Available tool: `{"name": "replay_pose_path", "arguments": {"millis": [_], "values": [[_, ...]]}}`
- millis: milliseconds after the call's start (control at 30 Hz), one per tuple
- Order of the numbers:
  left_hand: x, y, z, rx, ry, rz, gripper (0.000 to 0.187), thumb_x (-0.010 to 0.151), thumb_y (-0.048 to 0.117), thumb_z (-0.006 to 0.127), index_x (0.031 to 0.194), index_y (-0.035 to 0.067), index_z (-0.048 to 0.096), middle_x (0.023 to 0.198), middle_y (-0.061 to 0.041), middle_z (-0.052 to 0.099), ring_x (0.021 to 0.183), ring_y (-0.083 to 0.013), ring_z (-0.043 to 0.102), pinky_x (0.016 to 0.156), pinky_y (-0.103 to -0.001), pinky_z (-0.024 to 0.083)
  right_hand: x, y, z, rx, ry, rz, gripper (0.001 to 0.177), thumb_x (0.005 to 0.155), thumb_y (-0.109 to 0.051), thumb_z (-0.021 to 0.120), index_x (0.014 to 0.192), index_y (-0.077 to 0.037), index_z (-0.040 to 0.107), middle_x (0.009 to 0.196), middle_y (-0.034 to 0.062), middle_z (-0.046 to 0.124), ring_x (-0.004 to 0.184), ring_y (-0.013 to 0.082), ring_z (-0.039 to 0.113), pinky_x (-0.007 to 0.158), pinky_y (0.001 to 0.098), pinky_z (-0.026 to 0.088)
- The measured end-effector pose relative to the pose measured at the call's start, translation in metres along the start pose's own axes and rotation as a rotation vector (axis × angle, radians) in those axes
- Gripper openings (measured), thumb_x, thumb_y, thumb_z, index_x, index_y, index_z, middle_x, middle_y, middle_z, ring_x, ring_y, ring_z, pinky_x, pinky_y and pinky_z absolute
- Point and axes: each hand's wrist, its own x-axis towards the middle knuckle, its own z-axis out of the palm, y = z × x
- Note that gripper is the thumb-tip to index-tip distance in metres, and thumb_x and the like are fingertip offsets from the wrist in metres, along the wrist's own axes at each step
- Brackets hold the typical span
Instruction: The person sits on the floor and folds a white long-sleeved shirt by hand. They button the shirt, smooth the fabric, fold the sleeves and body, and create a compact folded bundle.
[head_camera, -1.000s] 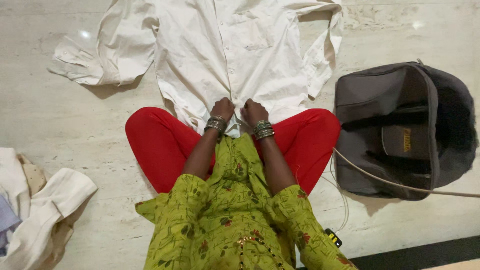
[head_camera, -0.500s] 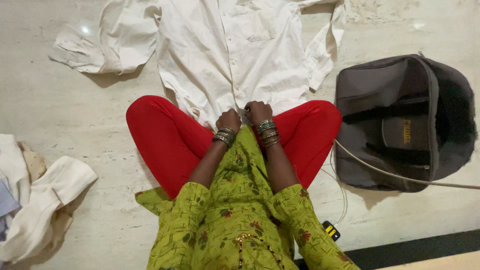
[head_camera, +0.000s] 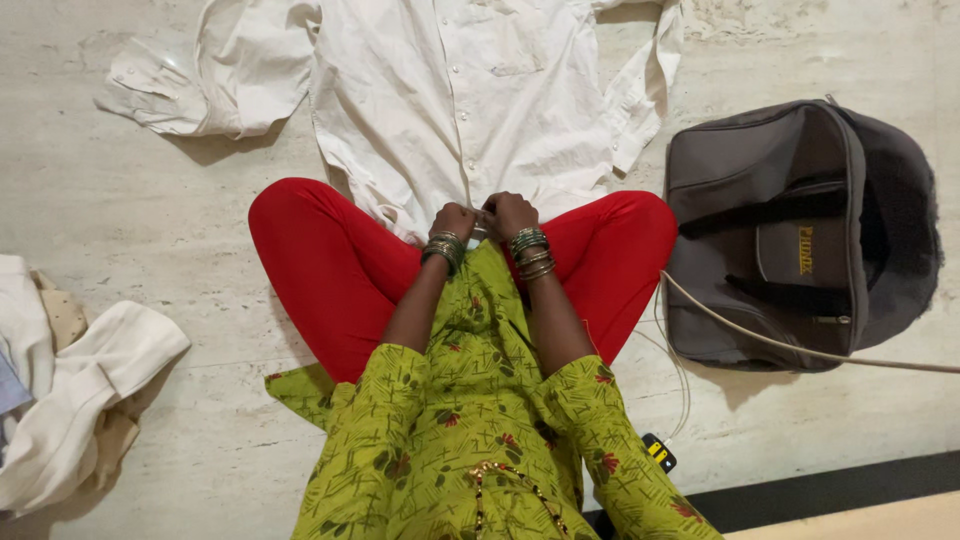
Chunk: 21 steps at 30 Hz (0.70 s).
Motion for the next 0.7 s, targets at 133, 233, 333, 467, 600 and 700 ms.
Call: {"name": "replay_pose_path", "arguments": {"millis": [133,233,333,467,600,700], "values": [[0.014,-0.019,0.009,-0.182,-0.059,0.075,0.032,0.083,0.031,0.067,0.085,0.001,0.078,0.08,-0.022,0.075,0.077,-0.0335,0.075,0.074,-0.043,0.057,-0.001,0.0,-0.003,0.057,0.005,0.038,0.019,0.083,-0.031,0.08,0.099,-0.021,0.082,0.093,0.0061,0.079,0.081,0.025,0.075,0.073,0.0397,0.06],[0.019,-0.026,0.015,-0.244,-0.068,0.097,0.028,0.08,0.028,0.068,0.082,0.001,0.078,0.074,-0.02,0.074,0.07,-0.0306,0.074,0.069,-0.042,0.056,-0.004,0.001,-0.005,0.095,-0.017,0.042,0.021,0.082,-0.029,0.082,0.102,-0.022,0.082,0.093,0.0059,0.079,0.081,0.0231,0.076,0.074,0.0379,0.06],[0.02,-0.026,0.016,-0.264,-0.065,0.095,0.024,0.079,0.025,0.069,0.085,0.003,0.078,0.074,-0.019,0.074,0.069,-0.0279,0.074,0.067,-0.04,0.057,-0.005,0.002,-0.007,0.145,-0.055,0.058,0.021,0.084,-0.028,0.081,0.104,-0.021,0.082,0.094,0.0052,0.08,0.078,0.0205,0.076,0.074,0.0359,0.06],[0.018,-0.022,0.013,-0.271,-0.057,0.082,0.025,0.082,0.024,0.068,0.083,0.001,0.078,0.073,-0.018,0.074,0.067,-0.0273,0.073,0.063,-0.041,0.055,-0.002,0.006,-0.005,0.218,-0.052,-0.022,0.024,0.083,-0.026,0.082,0.104,-0.016,0.082,0.092,0.0059,0.08,0.075,0.0175,0.077,0.073,0.032,0.061],[0.015,-0.02,0.011,-0.28,-0.08,0.037,0.03,0.089,0.025,0.067,0.082,-0.002,0.078,0.072,-0.019,0.073,0.063,-0.0274,0.07,0.061,-0.04,0.053,0.006,0.016,0.004,0.278,-0.114,-0.034,0.026,0.083,-0.028,0.082,0.105,-0.014,0.081,0.089,0.0059,0.08,0.071,0.0173,0.077,0.071,0.0312,0.063],[0.015,-0.017,0.01,-0.412,-0.088,0.041,0.024,0.089,0.019,0.066,0.085,-0.001,0.078,0.074,-0.014,0.074,0.063,-0.0227,0.07,0.059,-0.037,0.054,0.015,0.026,0.011,0.281,-0.052,-0.142,0.021,0.085,-0.023,0.079,0.103,-0.013,0.083,0.089,0.0079,0.08,0.071,0.0185,0.076,0.072,0.0326,0.061]]}}
